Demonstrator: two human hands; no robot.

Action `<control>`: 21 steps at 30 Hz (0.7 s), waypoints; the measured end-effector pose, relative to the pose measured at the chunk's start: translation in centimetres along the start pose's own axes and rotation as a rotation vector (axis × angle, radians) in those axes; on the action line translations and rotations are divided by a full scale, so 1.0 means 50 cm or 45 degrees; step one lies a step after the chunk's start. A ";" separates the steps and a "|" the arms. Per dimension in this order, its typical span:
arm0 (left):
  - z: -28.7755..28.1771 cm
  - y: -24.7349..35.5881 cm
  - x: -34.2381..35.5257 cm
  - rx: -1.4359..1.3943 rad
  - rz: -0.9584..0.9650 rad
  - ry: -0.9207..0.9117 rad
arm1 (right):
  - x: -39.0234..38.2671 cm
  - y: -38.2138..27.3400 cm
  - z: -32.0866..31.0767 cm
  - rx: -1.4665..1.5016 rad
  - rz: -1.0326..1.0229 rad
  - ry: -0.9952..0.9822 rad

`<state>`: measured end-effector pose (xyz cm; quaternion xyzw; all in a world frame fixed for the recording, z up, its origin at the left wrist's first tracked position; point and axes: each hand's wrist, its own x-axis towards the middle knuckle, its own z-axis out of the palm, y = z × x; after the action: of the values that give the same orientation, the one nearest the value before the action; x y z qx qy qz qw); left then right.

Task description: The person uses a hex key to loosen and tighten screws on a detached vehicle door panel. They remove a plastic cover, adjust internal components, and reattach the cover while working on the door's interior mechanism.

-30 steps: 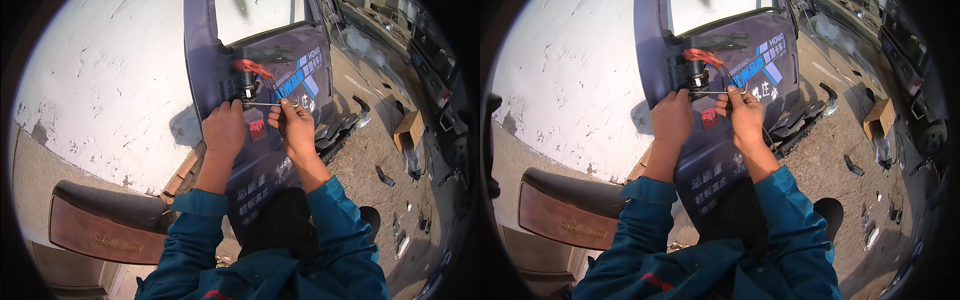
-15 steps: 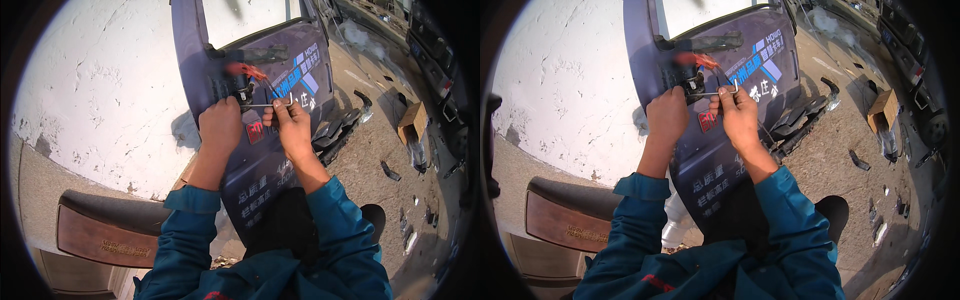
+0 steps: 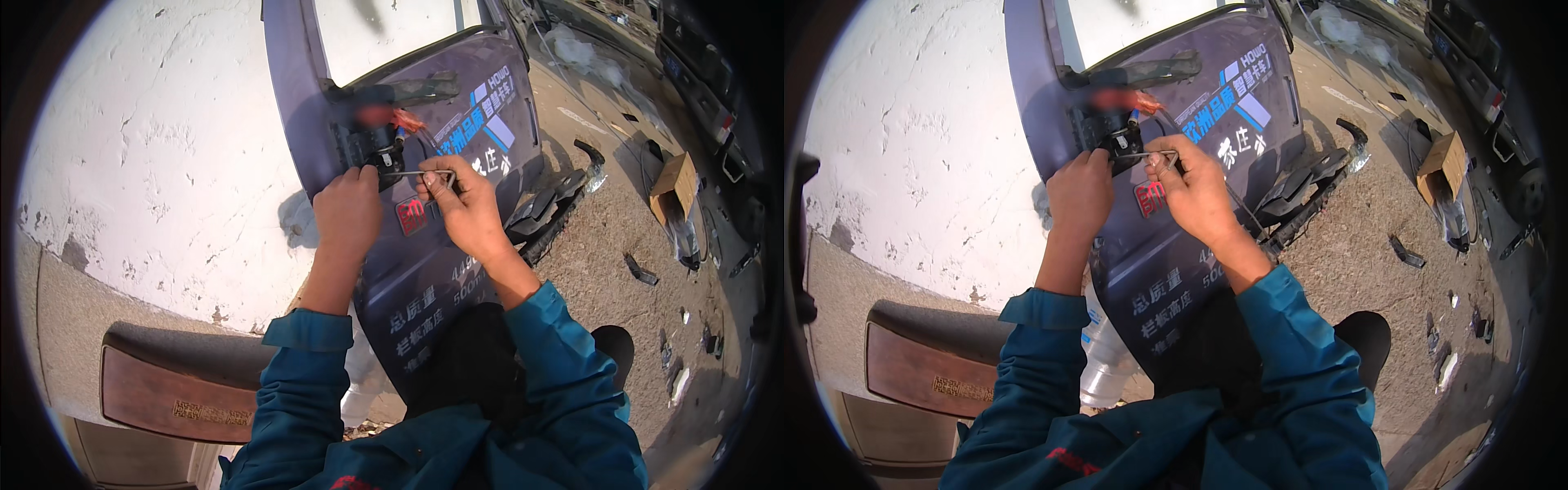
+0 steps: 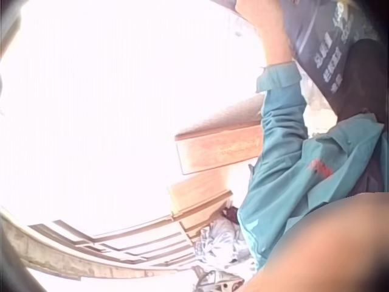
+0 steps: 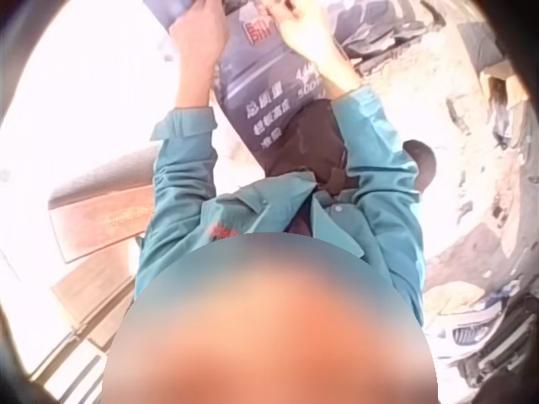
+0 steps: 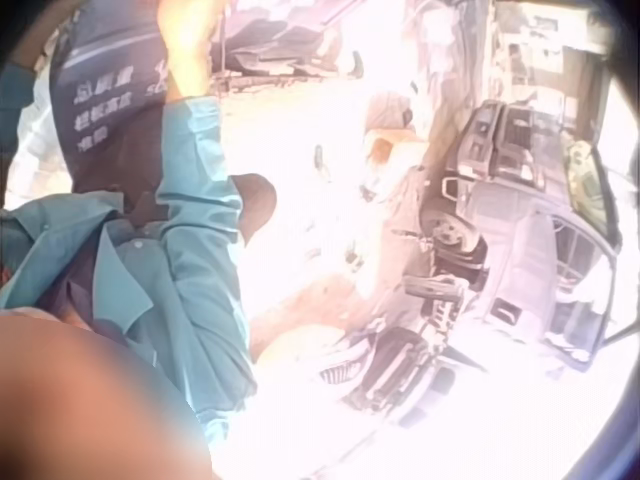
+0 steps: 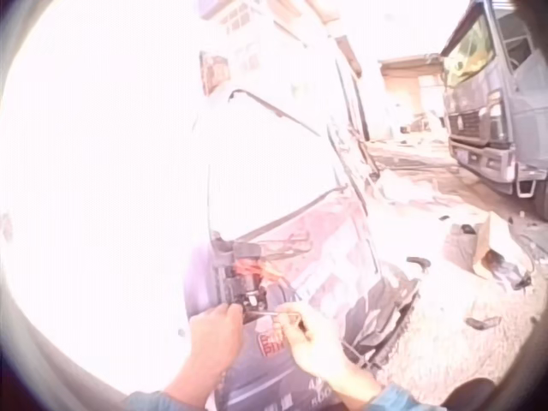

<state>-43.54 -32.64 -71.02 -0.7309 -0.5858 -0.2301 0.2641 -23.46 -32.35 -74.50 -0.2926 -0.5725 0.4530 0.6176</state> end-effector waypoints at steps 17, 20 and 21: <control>-0.058 -0.010 0.004 -0.203 -0.044 -0.073 | 0.003 0.049 0.119 0.359 0.004 0.451; -0.075 -0.028 0.001 -0.204 -0.011 -0.083 | 0.006 0.053 0.114 0.249 -0.027 0.398; -0.079 -0.031 0.001 -0.180 0.000 -0.079 | 0.008 0.056 0.113 0.180 -0.054 0.375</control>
<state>-45.17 -34.93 -67.84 -0.7545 -0.5759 -0.2481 0.1936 -29.62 -31.73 -75.80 -0.2995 -0.4485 0.4312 0.7233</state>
